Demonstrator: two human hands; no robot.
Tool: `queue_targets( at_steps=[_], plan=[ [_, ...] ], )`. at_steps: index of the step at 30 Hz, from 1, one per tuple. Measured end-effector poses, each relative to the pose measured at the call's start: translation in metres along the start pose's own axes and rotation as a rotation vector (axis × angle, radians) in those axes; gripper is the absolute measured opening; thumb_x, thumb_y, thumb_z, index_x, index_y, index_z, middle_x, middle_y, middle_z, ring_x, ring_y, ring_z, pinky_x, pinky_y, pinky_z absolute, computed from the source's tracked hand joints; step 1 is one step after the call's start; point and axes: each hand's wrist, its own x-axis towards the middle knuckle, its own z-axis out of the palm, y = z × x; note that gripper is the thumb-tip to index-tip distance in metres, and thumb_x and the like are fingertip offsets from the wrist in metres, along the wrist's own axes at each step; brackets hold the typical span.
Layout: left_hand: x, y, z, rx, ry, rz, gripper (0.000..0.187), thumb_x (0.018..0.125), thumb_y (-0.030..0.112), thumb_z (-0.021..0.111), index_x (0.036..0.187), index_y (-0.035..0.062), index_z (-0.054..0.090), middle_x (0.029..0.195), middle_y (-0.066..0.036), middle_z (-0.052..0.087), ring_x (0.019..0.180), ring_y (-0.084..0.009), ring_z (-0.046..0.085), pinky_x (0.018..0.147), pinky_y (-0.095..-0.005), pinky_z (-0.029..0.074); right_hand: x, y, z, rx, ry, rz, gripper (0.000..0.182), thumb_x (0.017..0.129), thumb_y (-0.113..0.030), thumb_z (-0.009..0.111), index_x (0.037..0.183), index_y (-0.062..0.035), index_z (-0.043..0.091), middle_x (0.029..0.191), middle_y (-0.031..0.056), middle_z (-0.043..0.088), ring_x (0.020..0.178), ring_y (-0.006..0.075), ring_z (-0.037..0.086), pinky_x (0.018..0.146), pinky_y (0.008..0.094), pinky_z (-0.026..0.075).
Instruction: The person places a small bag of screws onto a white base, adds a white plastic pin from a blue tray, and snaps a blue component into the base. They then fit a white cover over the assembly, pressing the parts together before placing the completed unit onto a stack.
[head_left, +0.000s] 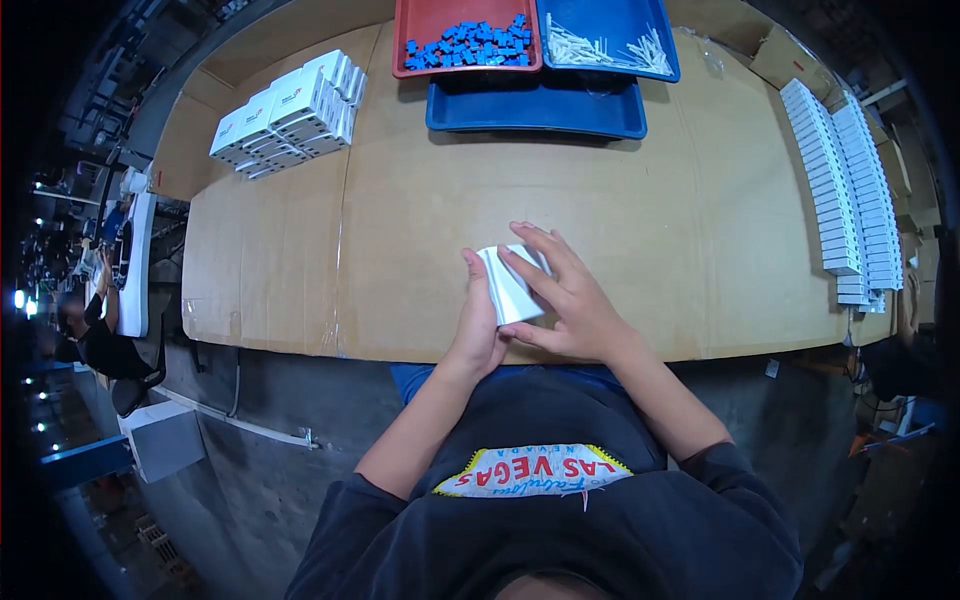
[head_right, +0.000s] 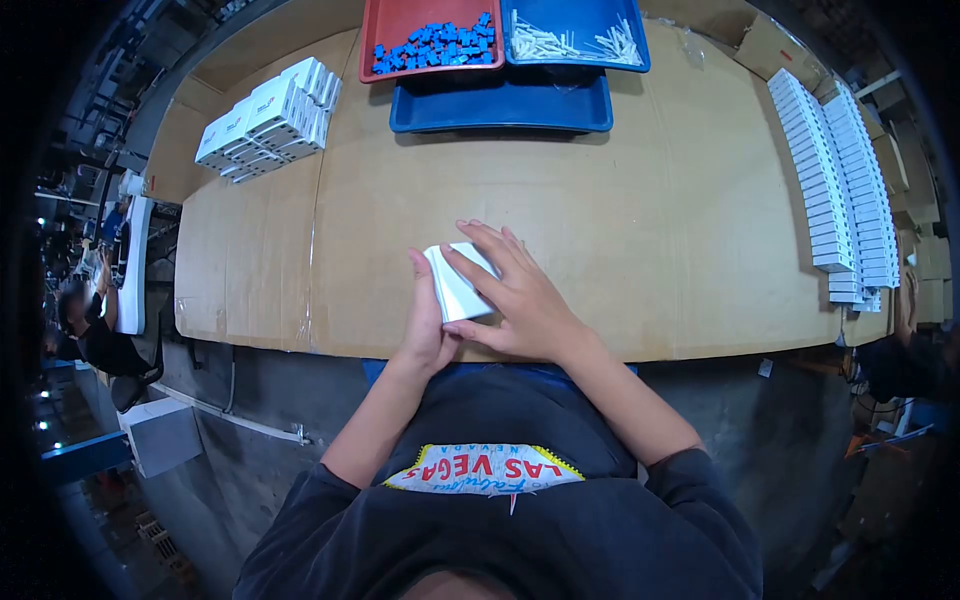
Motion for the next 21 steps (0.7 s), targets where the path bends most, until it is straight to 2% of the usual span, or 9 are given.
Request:
queue_targets(
  at_steps=[1, 2, 3, 4, 7, 10, 16, 19, 21],
  plan=[
    [-0.004, 0.004, 0.006, -0.040, -0.028, -0.079, 0.084, 0.104, 0.075, 0.020, 0.154, 0.0093, 0.040, 0.140, -0.015, 0.059, 0.128, -0.0254, 0.062, 0.102, -0.0399, 0.055, -0.001, 0.006, 0.001, 0.002, -0.003, -0.041, 0.087, 0.081, -0.045, 0.083, 0.152, -0.0052, 0.051, 0.154, 0.0214, 0.047, 0.142, 0.0424, 0.048, 0.119, 0.0597, 0.035],
    [-0.009, 0.006, 0.015, -0.049, -0.010, -0.088, 0.084, 0.103, 0.076, 0.022, 0.149, 0.0096, 0.044, 0.137, -0.015, 0.060, 0.123, -0.0268, 0.065, 0.096, -0.0401, 0.058, -0.003, 0.011, 0.003, 0.005, -0.006, -0.083, 0.087, 0.081, -0.046, 0.083, 0.150, -0.0041, 0.052, 0.152, 0.0214, 0.049, 0.140, 0.0431, 0.050, 0.118, 0.0608, 0.037],
    [-0.010, 0.005, 0.015, -0.048, -0.003, -0.102, 0.083, 0.103, 0.076, 0.023, 0.149, 0.0098, 0.044, 0.136, -0.014, 0.061, 0.122, -0.0261, 0.065, 0.096, -0.0399, 0.058, -0.002, 0.013, 0.005, 0.007, -0.007, -0.128, 0.087, 0.081, -0.047, 0.083, 0.149, -0.0030, 0.052, 0.150, 0.0214, 0.051, 0.138, 0.0437, 0.052, 0.117, 0.0619, 0.038],
    [-0.010, 0.004, 0.015, -0.047, 0.003, -0.115, 0.083, 0.104, 0.076, 0.023, 0.149, 0.0101, 0.045, 0.134, -0.014, 0.062, 0.121, -0.0253, 0.065, 0.096, -0.0396, 0.058, 0.000, 0.012, 0.006, 0.042, 0.043, -0.162, 0.083, 0.082, -0.046, 0.083, 0.144, 0.0006, 0.055, 0.143, 0.0234, 0.057, 0.131, 0.0444, 0.057, 0.114, 0.0599, 0.042],
    [-0.011, 0.002, 0.012, -0.064, -0.010, -0.111, 0.075, 0.106, 0.071, 0.028, 0.146, 0.0119, 0.048, 0.130, -0.010, 0.064, 0.118, -0.0217, 0.066, 0.096, -0.0369, 0.057, 0.001, 0.015, 0.010, 0.111, 0.109, -0.232, 0.078, 0.084, -0.043, 0.082, 0.140, 0.0048, 0.058, 0.140, 0.0266, 0.059, 0.127, 0.0455, 0.060, 0.110, 0.0559, 0.047],
    [-0.009, 0.002, 0.010, -0.089, 0.009, -0.122, 0.066, 0.108, 0.067, 0.033, 0.142, 0.0133, 0.052, 0.124, -0.007, 0.067, 0.112, -0.0189, 0.068, 0.093, -0.0349, 0.058, -0.004, 0.020, 0.027, 0.275, 0.265, -0.220, 0.074, 0.087, -0.042, 0.081, 0.136, 0.0088, 0.060, 0.138, 0.0306, 0.060, 0.125, 0.0467, 0.062, 0.108, 0.0519, 0.048],
    [-0.012, 0.001, 0.006, -0.129, 0.000, -0.134, 0.060, 0.109, 0.063, 0.037, 0.135, 0.0136, 0.057, 0.120, -0.006, 0.069, 0.108, -0.0176, 0.070, 0.091, -0.0354, 0.059, -0.010, 0.019, 0.039, 0.369, 0.333, -0.193, 0.072, 0.090, -0.043, 0.078, 0.135, 0.0113, 0.061, 0.137, 0.0347, 0.059, 0.127, 0.0474, 0.061, 0.107, 0.0494, 0.049],
    [-0.007, -0.001, 0.006, -0.219, 0.006, -0.172, 0.065, 0.109, 0.064, 0.033, 0.137, 0.0108, 0.057, 0.125, -0.010, 0.069, 0.112, -0.0215, 0.070, 0.095, -0.0392, 0.058, -0.017, 0.022, 0.041, 0.377, 0.396, -0.116, 0.076, 0.098, -0.049, 0.068, 0.144, 0.0096, 0.054, 0.139, 0.0332, 0.058, 0.128, 0.0439, 0.061, 0.111, 0.0470, 0.047],
    [-0.005, 0.000, 0.004, -0.298, -0.002, -0.185, 0.069, 0.109, 0.064, 0.030, 0.140, 0.0082, 0.055, 0.128, -0.013, 0.068, 0.115, -0.0257, 0.069, 0.099, -0.0423, 0.057, -0.008, 0.017, 0.034, 0.861, 0.574, 0.093, 0.081, 0.102, -0.055, 0.060, 0.150, 0.0077, 0.046, 0.142, 0.0296, 0.057, 0.130, 0.0397, 0.060, 0.113, 0.0452, 0.046]
  ],
)
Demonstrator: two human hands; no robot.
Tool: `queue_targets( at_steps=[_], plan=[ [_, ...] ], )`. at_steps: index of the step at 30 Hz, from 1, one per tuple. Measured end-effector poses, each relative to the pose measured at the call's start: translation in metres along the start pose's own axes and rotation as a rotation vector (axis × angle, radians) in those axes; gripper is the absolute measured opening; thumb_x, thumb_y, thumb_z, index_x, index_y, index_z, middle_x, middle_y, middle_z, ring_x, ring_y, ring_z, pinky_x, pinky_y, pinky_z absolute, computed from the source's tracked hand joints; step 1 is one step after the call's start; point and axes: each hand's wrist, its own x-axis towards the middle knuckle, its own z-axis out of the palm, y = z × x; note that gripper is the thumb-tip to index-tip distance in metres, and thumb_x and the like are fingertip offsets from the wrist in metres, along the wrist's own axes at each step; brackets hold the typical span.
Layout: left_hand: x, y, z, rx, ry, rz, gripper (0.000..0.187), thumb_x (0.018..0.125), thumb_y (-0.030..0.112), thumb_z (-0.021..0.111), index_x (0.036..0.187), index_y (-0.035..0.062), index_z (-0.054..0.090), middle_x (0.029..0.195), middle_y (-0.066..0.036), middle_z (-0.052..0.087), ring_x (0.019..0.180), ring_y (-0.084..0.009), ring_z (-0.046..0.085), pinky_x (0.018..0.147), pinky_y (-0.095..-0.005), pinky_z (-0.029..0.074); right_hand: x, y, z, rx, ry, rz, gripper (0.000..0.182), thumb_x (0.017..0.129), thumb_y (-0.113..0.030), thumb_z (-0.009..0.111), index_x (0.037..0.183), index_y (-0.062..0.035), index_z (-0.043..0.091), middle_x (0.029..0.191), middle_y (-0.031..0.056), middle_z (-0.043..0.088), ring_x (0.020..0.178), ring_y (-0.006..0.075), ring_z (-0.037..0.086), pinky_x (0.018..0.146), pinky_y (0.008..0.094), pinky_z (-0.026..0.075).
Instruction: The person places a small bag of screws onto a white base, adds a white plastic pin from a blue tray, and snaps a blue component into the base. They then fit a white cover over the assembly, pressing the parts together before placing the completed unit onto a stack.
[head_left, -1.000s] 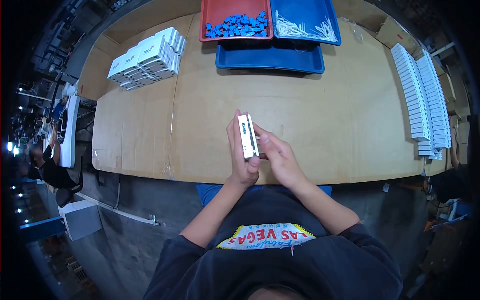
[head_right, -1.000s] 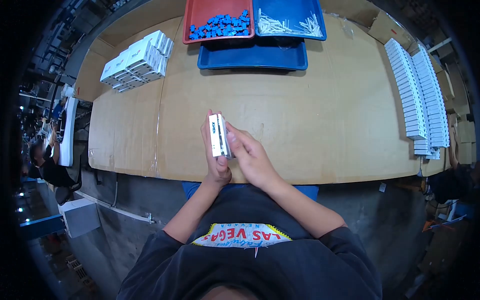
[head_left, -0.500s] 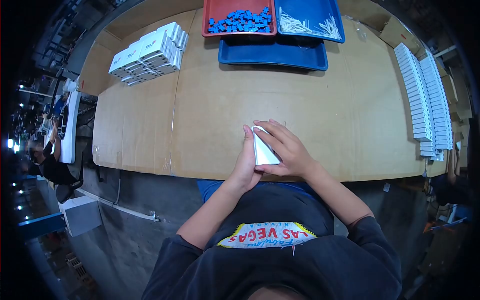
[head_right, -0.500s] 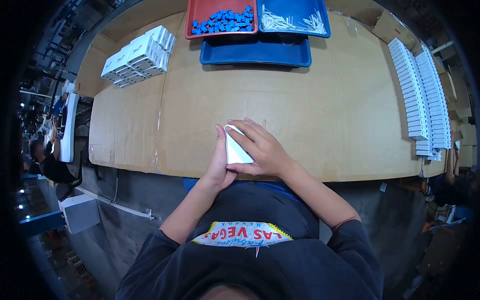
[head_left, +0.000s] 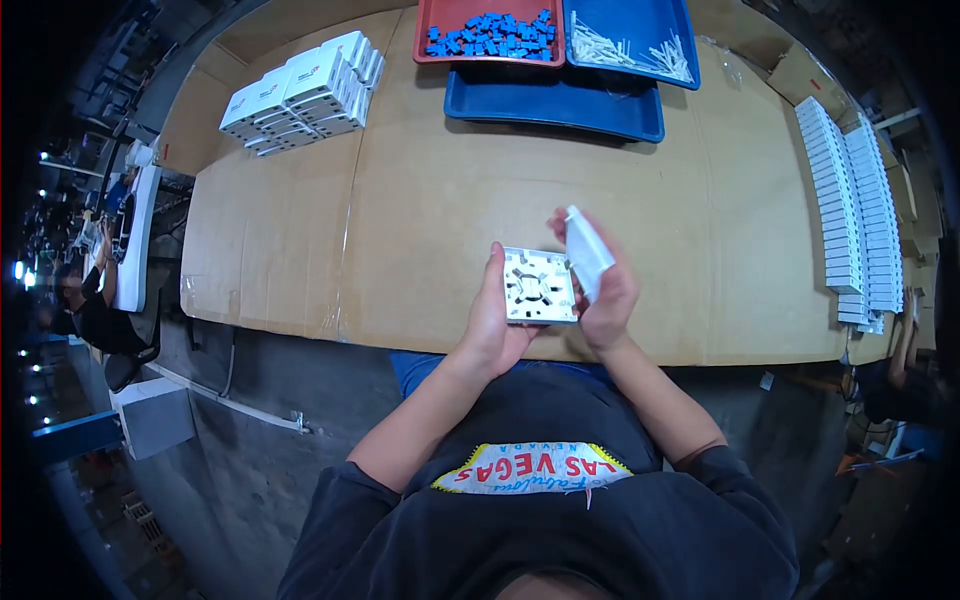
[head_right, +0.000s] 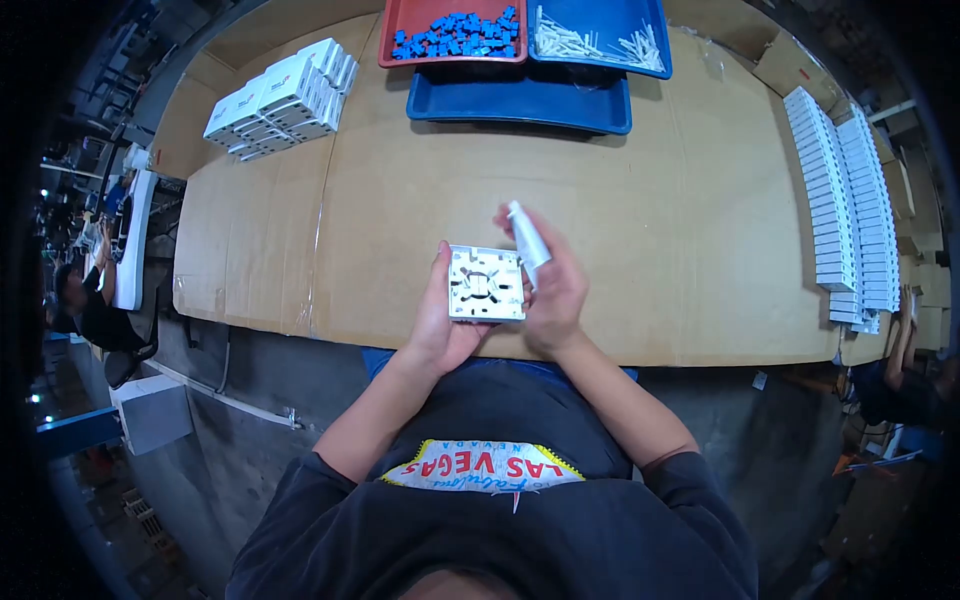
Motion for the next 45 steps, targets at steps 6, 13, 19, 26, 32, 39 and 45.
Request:
queue_targets(
  at_steps=[6, 13, 19, 26, 32, 39, 45],
  plan=[
    [0.014, 0.012, 0.006, 0.042, -0.010, 0.279, 0.069, 0.111, 0.056, 0.021, 0.151, 0.0044, 0.043, 0.134, -0.022, 0.064, 0.123, -0.0342, 0.066, 0.108, -0.0485, 0.053, 0.031, 0.004, -0.025, 0.036, 0.122, 0.133, 0.066, 0.100, -0.047, 0.067, 0.143, 0.0000, 0.050, 0.144, 0.0199, 0.052, 0.131, 0.0286, 0.057, 0.110, 0.0408, 0.049],
    [0.027, 0.013, -0.065, 1.043, 0.105, 0.871, 0.045, 0.113, 0.029, 0.034, 0.147, 0.0032, 0.048, 0.143, -0.023, 0.054, 0.135, -0.0369, 0.053, 0.116, -0.0440, 0.038, 0.027, -0.012, -0.061, -0.928, -0.329, -0.057, 0.028, 0.077, -0.013, 0.085, 0.095, -0.0042, 0.067, 0.113, 0.0112, 0.069, 0.107, 0.0304, 0.067, 0.101, 0.0454, 0.054],
    [-0.019, 0.039, -0.080, 1.997, -0.023, 0.961, 0.044, 0.097, 0.017, 0.060, 0.141, 0.0127, 0.061, 0.148, -0.015, 0.053, 0.147, -0.0386, 0.043, 0.122, -0.0616, 0.026, -0.016, -0.039, -0.056, -1.028, -0.599, 0.023, 0.032, 0.083, -0.031, 0.083, 0.099, -0.0069, 0.069, 0.118, 0.0112, 0.067, 0.114, 0.0342, 0.064, 0.115, 0.0544, 0.043],
    [-0.016, 0.025, -0.057, 2.088, -0.034, 0.776, 0.053, 0.101, 0.038, 0.062, 0.147, 0.0124, 0.054, 0.153, -0.015, 0.045, 0.150, -0.0368, 0.038, 0.124, -0.0630, 0.019, -0.012, -0.018, -0.059, -1.100, -0.483, 0.093, 0.040, 0.091, -0.031, 0.077, 0.119, -0.0037, 0.068, 0.128, 0.0137, 0.062, 0.124, 0.0348, 0.059, 0.117, 0.0582, 0.039],
    [0.016, 0.027, -0.050, 2.017, 0.093, 0.823, 0.053, 0.101, 0.038, 0.064, 0.144, 0.0088, 0.055, 0.144, -0.019, 0.047, 0.145, -0.0408, 0.041, 0.123, -0.0640, 0.023, 0.039, 0.004, -0.061, -1.223, -0.423, 0.017, 0.036, 0.095, -0.030, 0.071, 0.119, -0.0025, 0.069, 0.127, 0.0137, 0.063, 0.123, 0.0325, 0.059, 0.113, 0.0543, 0.038],
    [-0.002, 0.014, -0.050, 1.936, 0.136, 0.856, 0.049, 0.101, 0.037, 0.064, 0.140, 0.0078, 0.058, 0.141, -0.019, 0.048, 0.143, -0.0430, 0.042, 0.120, -0.0654, 0.027, 0.059, -0.010, -0.064, -1.267, -0.556, 0.124, 0.021, 0.094, -0.026, 0.071, 0.094, -0.0056, 0.074, 0.102, 0.0079, 0.069, 0.105, 0.0275, 0.064, 0.093, 0.0427, 0.044],
    [0.000, 0.010, -0.055, 1.942, 0.159, 0.893, 0.052, 0.101, 0.040, 0.063, 0.141, 0.0079, 0.058, 0.148, -0.020, 0.046, 0.148, -0.0429, 0.037, 0.122, -0.0640, 0.024, 0.131, 0.004, -0.087, -1.273, -0.274, -0.106, 0.020, 0.098, -0.024, 0.065, 0.097, -0.0071, 0.075, 0.109, 0.0099, 0.070, 0.107, 0.0306, 0.064, 0.094, 0.0460, 0.047]
  ],
)
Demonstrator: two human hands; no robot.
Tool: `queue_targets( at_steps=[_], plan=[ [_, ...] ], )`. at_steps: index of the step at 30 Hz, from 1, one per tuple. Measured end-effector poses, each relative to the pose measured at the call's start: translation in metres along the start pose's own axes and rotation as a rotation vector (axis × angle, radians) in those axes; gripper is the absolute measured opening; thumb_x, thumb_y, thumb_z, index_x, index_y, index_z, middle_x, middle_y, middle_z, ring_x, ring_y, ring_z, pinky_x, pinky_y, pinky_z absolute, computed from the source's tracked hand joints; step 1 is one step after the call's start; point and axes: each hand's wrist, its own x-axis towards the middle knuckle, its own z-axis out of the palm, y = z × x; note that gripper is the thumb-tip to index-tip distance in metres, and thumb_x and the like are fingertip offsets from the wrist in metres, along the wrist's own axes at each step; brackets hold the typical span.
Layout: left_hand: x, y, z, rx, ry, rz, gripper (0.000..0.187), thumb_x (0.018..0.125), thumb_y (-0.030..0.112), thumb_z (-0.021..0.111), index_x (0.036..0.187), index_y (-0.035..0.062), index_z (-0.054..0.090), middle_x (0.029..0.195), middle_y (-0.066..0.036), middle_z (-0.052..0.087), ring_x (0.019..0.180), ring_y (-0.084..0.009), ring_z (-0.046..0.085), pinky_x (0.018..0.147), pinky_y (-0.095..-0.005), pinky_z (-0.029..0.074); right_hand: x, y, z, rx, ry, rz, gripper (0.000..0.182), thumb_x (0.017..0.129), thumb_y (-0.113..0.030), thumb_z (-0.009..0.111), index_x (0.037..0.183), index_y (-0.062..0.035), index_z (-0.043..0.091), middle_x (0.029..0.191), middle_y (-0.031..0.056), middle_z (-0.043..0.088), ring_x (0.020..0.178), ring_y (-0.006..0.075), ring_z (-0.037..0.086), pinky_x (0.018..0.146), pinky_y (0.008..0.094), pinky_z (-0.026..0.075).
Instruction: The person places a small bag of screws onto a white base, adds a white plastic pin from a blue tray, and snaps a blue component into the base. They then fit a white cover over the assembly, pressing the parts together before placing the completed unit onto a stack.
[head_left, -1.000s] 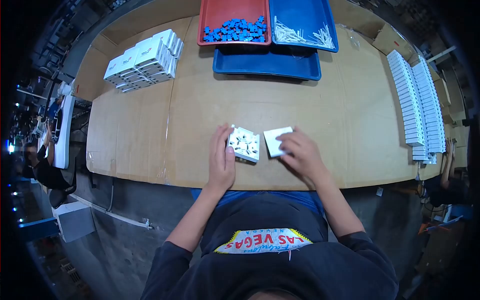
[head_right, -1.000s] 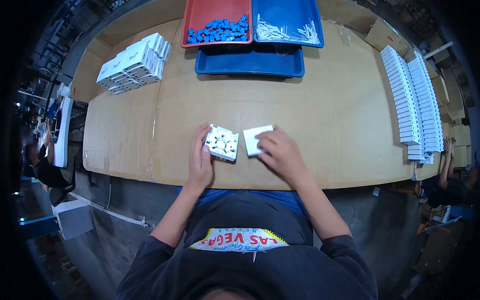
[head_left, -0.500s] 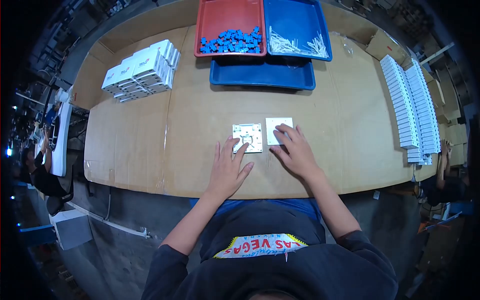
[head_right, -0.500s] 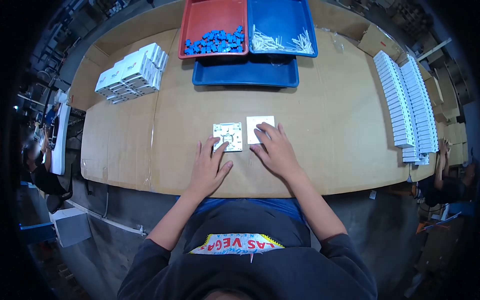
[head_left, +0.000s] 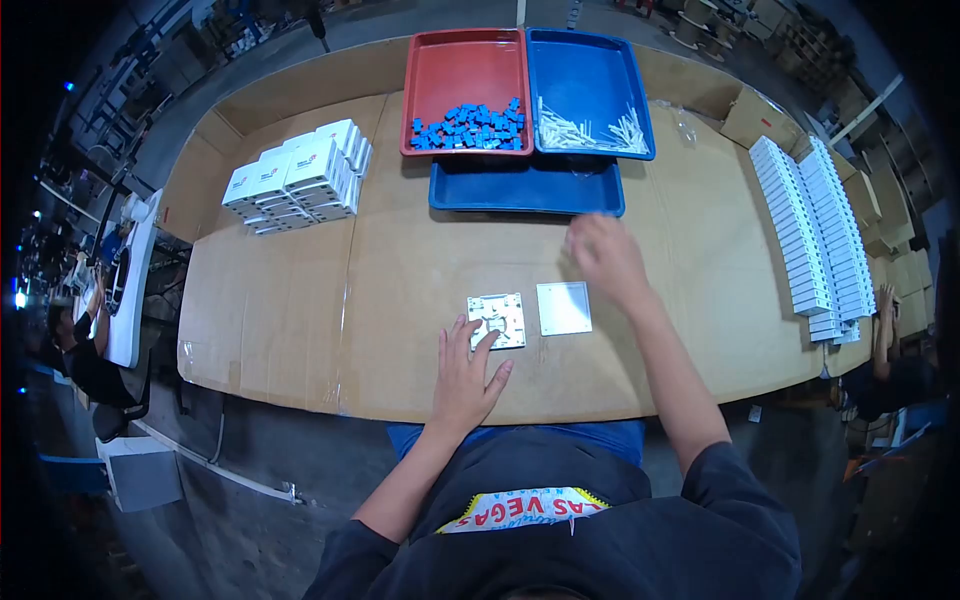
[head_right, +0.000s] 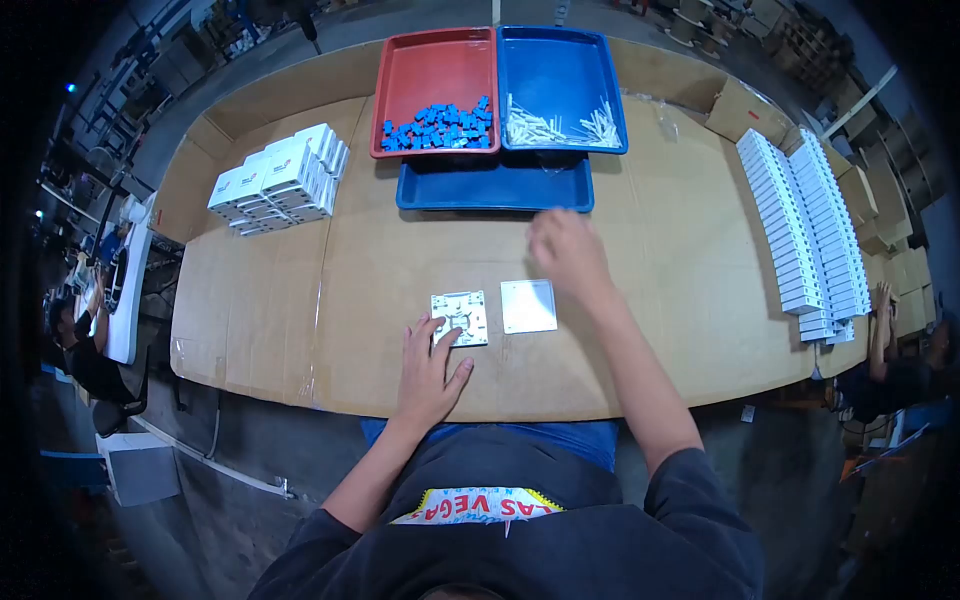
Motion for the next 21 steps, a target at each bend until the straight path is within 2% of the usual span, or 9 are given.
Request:
queue_targets(
  at_steps=[2, 5, 8, 11, 14, 17, 20, 21],
  plan=[
    [-0.002, 0.001, 0.001, -0.039, 0.023, 0.020, 0.051, 0.101, 0.039, 0.064, 0.140, 0.0073, 0.058, 0.150, -0.020, 0.046, 0.148, -0.0434, 0.037, 0.122, -0.0629, 0.025, 0.033, 0.035, 0.015, -0.091, 0.076, 0.034, 0.025, 0.100, -0.025, 0.062, 0.101, -0.0045, 0.076, 0.120, 0.0135, 0.070, 0.113, 0.0338, 0.063, 0.100, 0.0466, 0.048],
    [-0.002, 0.000, -0.001, -0.079, 0.065, 0.030, 0.050, 0.100, 0.037, 0.065, 0.140, 0.0064, 0.059, 0.151, -0.021, 0.046, 0.148, -0.0441, 0.037, 0.122, -0.0613, 0.028, 0.069, 0.072, 0.024, -0.278, -0.048, 0.113, 0.043, 0.106, -0.038, 0.055, 0.107, -0.0006, 0.076, 0.133, 0.0178, 0.068, 0.123, 0.0381, 0.062, 0.106, 0.0460, 0.048],
    [-0.003, -0.001, -0.001, -0.116, 0.120, 0.028, 0.049, 0.098, 0.030, 0.068, 0.138, 0.0043, 0.058, 0.149, -0.021, 0.048, 0.146, -0.0456, 0.040, 0.121, -0.0592, 0.031, 0.094, 0.068, 0.013, -0.399, -0.228, 0.200, 0.059, 0.108, -0.050, 0.047, 0.105, 0.0011, 0.077, 0.132, 0.0195, 0.068, 0.123, 0.0397, 0.062, 0.108, 0.0459, 0.046],
    [-0.002, -0.003, -0.002, -0.149, 0.166, 0.025, 0.047, 0.096, 0.025, 0.069, 0.136, 0.0023, 0.059, 0.148, -0.022, 0.049, 0.145, -0.0459, 0.041, 0.120, -0.0557, 0.034, 0.100, 0.085, 0.024, -0.441, -0.221, 0.170, 0.069, 0.106, -0.059, 0.046, 0.101, 0.0028, 0.077, 0.118, 0.0196, 0.073, 0.118, 0.0361, 0.064, 0.106, 0.0462, 0.044],
    [-0.002, -0.003, 0.000, -0.180, 0.191, 0.017, 0.046, 0.097, 0.026, 0.068, 0.135, 0.0029, 0.060, 0.145, -0.021, 0.051, 0.144, -0.0448, 0.043, 0.120, -0.0544, 0.035, 0.103, 0.090, 0.021, -0.364, -0.284, 0.195, 0.069, 0.105, -0.059, 0.046, 0.101, 0.0024, 0.077, 0.111, 0.0188, 0.075, 0.114, 0.0353, 0.066, 0.106, 0.0461, 0.043],
    [-0.004, -0.004, 0.001, -0.214, 0.224, 0.018, 0.043, 0.097, 0.024, 0.068, 0.134, 0.0029, 0.061, 0.143, -0.021, 0.054, 0.140, -0.0435, 0.046, 0.118, -0.0524, 0.037, 0.095, 0.103, 0.026, -0.232, -0.077, 0.057, 0.063, 0.108, -0.052, 0.049, 0.096, 0.0031, 0.076, 0.108, 0.0189, 0.075, 0.105, 0.0361, 0.068, 0.099, 0.0458, 0.048],
    [-0.002, -0.004, -0.003, -0.290, 0.303, -0.005, 0.038, 0.097, 0.017, 0.068, 0.132, 0.0016, 0.062, 0.139, -0.019, 0.056, 0.134, -0.0388, 0.052, 0.113, -0.0475, 0.043, 0.086, 0.077, 0.000, 0.152, -0.031, 0.236, 0.037, 0.107, -0.031, 0.059, 0.099, 0.0024, 0.073, 0.104, 0.0161, 0.077, 0.096, 0.0295, 0.073, 0.090, 0.0389, 0.054],
    [-0.001, -0.003, -0.005, -0.324, 0.338, -0.019, 0.037, 0.097, 0.015, 0.067, 0.131, 0.0011, 0.062, 0.137, -0.019, 0.057, 0.132, -0.0367, 0.054, 0.111, -0.0455, 0.046, 0.081, 0.069, -0.003, 0.393, -0.017, 0.247, 0.028, 0.105, -0.024, 0.062, 0.101, 0.0021, 0.071, 0.103, 0.0143, 0.076, 0.095, 0.0257, 0.073, 0.088, 0.0359, 0.055]
  ],
)
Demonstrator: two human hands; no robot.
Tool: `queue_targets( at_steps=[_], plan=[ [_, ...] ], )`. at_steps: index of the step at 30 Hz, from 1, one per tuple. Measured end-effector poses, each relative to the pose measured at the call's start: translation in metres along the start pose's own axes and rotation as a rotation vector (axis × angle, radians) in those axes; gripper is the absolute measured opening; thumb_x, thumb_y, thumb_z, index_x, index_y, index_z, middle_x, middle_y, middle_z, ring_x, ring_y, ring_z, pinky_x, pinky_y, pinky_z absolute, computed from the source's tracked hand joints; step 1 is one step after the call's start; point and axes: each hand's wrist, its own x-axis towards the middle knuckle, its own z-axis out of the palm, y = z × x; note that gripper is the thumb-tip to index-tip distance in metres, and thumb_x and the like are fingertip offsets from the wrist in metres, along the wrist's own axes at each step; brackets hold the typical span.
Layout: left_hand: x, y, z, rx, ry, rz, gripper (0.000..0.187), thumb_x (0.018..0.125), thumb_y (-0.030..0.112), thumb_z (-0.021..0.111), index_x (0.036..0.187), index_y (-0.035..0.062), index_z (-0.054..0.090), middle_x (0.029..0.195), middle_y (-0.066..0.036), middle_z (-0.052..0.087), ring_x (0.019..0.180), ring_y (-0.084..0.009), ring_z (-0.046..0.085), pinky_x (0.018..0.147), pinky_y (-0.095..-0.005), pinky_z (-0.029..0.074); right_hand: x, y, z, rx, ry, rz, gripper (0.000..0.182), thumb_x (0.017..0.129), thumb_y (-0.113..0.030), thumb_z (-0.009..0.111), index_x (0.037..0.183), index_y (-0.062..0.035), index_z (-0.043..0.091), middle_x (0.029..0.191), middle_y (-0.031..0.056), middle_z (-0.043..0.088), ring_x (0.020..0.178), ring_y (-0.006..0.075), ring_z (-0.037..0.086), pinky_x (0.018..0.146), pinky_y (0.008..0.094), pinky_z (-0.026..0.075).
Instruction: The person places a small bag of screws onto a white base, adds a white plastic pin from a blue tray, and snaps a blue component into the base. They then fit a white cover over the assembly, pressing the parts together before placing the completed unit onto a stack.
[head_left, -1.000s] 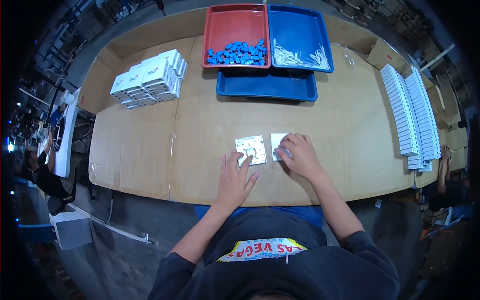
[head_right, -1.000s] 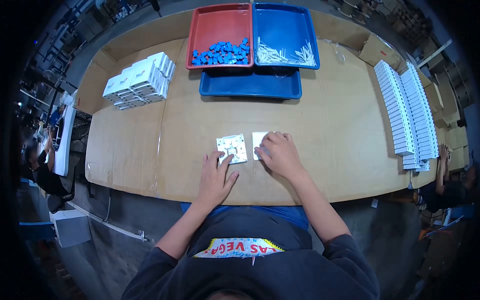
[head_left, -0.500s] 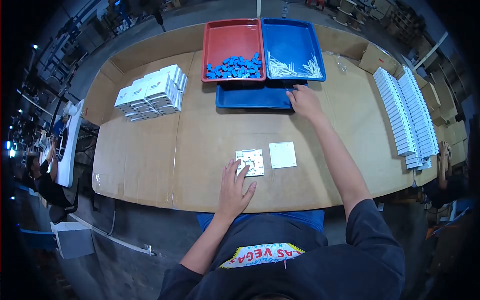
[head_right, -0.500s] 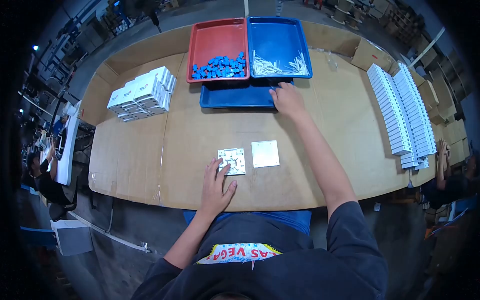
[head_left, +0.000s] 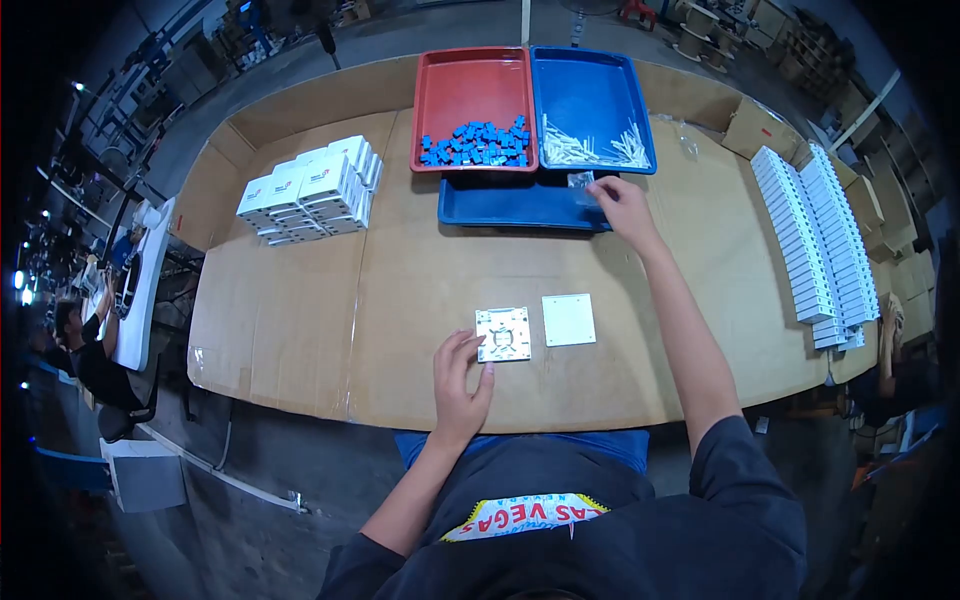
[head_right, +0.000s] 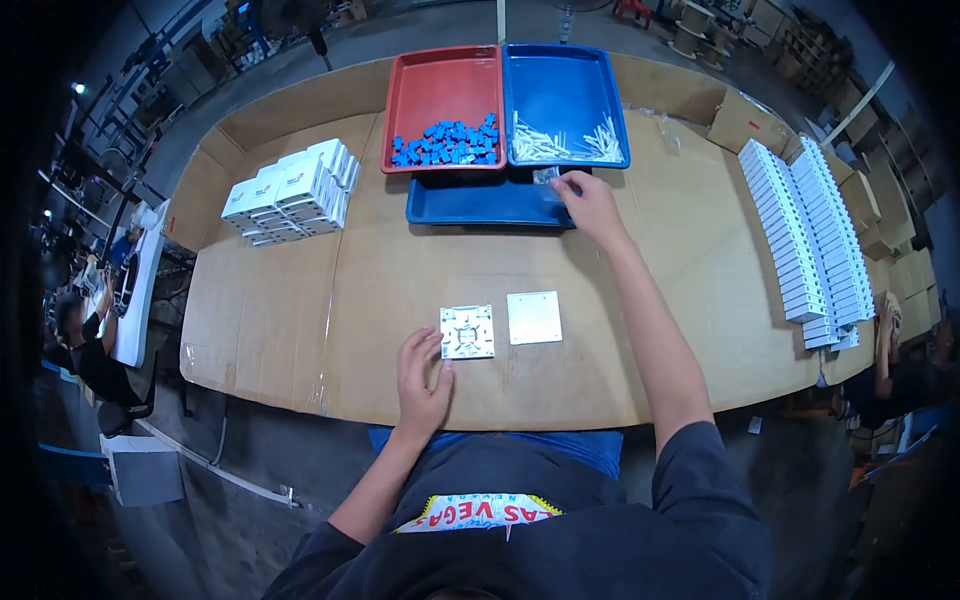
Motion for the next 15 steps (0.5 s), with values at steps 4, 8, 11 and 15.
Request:
queue_targets(
  at_steps=[4, 8, 11, 15],
  plan=[
    [0.023, 0.017, 0.006, -0.411, 0.018, -0.269, 0.030, 0.102, 0.014, 0.064, 0.128, -0.0006, 0.063, 0.124, -0.014, 0.064, 0.112, -0.0224, 0.065, 0.096, -0.0344, 0.052, -0.062, -0.049, 0.005, 0.699, -0.208, 0.162, 0.018, 0.097, -0.001, 0.070, 0.114, 0.0009, 0.064, 0.102, 0.0068, 0.073, 0.098, 0.0117, 0.070, 0.087, 0.0252, 0.056],
    [0.057, 0.038, 0.014, -0.791, -0.171, -0.558, 0.028, 0.106, 0.021, 0.062, 0.123, -0.0010, 0.066, 0.104, -0.008, 0.068, 0.089, -0.0114, 0.066, 0.081, -0.0266, 0.052, -0.123, -0.085, 0.028, 0.815, -0.406, 0.188, 0.027, 0.096, 0.002, 0.070, 0.122, 0.0015, 0.063, 0.106, 0.0062, 0.070, 0.096, 0.0107, 0.069, 0.086, 0.0251, 0.056],
    [0.062, 0.034, 0.026, -0.767, -0.212, -0.606, 0.026, 0.106, 0.021, 0.064, 0.115, -0.0019, 0.070, 0.088, -0.002, 0.067, 0.074, -0.0066, 0.060, 0.068, -0.0225, 0.049, -0.152, -0.104, 0.044, 0.851, -0.423, 0.215, 0.035, 0.095, 0.004, 0.070, 0.129, 0.0014, 0.061, 0.108, 0.0063, 0.069, 0.096, 0.0100, 0.068, 0.086, 0.0254, 0.057],
    [0.058, 0.047, 0.027, -0.611, 0.043, -0.597, 0.026, 0.106, 0.023, 0.066, 0.103, -0.0017, 0.072, 0.076, 0.003, 0.063, 0.065, -0.0018, 0.052, 0.058, -0.0195, 0.043, -0.169, -0.102, 0.049, 0.870, -0.278, 0.283, 0.041, 0.097, 0.004, 0.069, 0.136, 0.0015, 0.057, 0.107, 0.0089, 0.070, 0.096, 0.0133, 0.071, 0.086, 0.0268, 0.059]
  ],
)
